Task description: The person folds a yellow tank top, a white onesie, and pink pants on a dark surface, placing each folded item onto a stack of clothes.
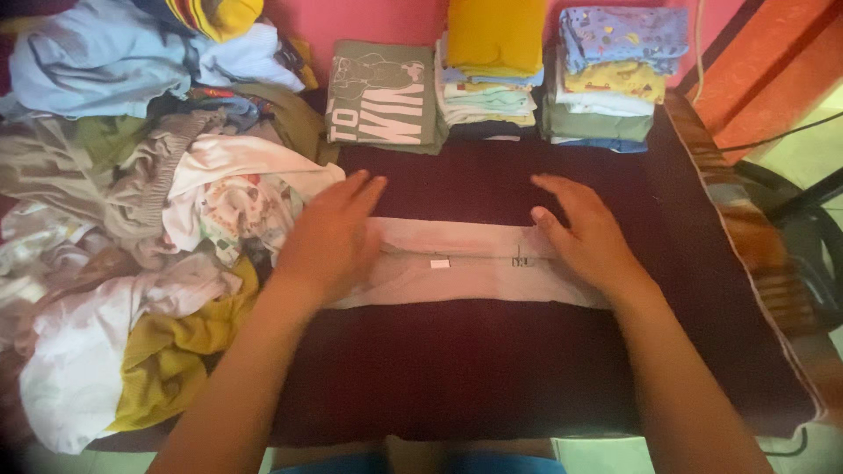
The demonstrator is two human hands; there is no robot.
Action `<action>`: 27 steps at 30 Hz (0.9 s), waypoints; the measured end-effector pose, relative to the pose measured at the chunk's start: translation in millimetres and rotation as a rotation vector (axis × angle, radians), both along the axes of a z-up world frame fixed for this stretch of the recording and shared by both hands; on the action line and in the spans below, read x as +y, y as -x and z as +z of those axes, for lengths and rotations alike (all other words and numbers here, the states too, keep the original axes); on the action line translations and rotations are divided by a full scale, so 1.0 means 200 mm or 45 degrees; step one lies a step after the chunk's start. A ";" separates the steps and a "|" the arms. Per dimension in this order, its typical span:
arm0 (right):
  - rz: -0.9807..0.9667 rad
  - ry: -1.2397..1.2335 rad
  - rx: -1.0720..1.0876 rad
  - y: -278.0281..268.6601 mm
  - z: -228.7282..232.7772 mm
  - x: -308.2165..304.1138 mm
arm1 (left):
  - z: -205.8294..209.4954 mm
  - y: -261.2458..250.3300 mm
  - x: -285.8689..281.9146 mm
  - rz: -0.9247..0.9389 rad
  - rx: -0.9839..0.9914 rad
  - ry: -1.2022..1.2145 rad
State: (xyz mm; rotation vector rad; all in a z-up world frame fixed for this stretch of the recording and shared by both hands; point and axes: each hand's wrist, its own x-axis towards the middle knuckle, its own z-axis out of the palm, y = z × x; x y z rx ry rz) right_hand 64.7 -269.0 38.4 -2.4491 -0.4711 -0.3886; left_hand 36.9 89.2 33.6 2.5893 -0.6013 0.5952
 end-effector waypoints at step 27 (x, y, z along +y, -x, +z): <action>-0.339 0.020 0.523 0.08 0.12 -0.27 | -0.03 -0.03 -0.55 -0.303 0.301 0.454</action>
